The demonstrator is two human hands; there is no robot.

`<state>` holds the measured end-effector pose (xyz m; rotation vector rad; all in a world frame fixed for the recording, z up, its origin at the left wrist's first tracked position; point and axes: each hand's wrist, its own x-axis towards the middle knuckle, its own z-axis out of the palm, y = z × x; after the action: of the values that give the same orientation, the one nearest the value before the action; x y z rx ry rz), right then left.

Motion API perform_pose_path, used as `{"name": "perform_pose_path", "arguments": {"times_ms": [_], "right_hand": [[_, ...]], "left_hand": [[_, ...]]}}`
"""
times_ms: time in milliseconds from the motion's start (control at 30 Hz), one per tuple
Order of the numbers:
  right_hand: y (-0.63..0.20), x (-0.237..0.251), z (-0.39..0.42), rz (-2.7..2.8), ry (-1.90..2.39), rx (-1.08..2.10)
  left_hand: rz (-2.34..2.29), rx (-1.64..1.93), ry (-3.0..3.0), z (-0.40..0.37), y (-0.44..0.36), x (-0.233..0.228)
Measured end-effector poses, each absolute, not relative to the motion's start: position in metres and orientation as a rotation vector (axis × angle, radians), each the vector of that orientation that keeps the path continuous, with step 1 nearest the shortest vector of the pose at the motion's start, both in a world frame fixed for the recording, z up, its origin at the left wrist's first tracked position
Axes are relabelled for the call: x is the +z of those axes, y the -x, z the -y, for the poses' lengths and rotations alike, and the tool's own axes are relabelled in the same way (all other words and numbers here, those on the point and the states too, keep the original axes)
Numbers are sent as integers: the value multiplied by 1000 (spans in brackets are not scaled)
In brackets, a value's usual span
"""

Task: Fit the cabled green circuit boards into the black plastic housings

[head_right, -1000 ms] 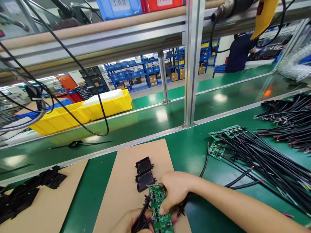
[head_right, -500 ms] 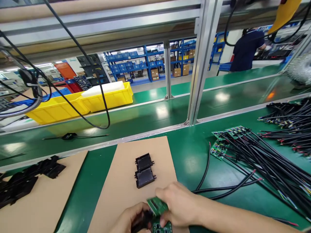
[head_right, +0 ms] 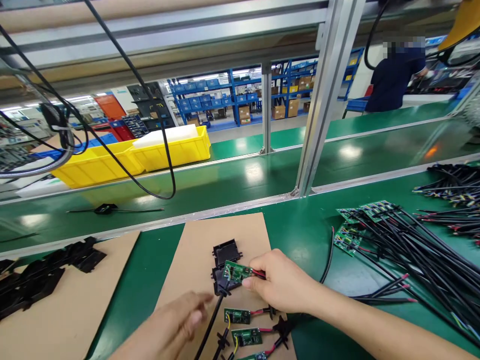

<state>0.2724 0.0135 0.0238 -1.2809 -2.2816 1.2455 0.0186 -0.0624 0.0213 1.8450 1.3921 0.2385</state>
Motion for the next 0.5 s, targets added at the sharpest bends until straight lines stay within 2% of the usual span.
{"name": "perform_pose_path", "arguments": {"times_ms": [133,333,400,500], "right_hand": [[-251,24,-19,2354,1179,1317],[-252,18,-32,2170,1177,1623],[-255,18,-37,2220,1165,1519],[-251,19,-40,2424,1185,1100]], "left_hand": [[-1362,647,-1330,39,-34,29],[-1385,581,-1166,27,-35,15],[-1376,573,-1189,28,-32,15],[-1352,593,-1364,31,-33,11]]}}
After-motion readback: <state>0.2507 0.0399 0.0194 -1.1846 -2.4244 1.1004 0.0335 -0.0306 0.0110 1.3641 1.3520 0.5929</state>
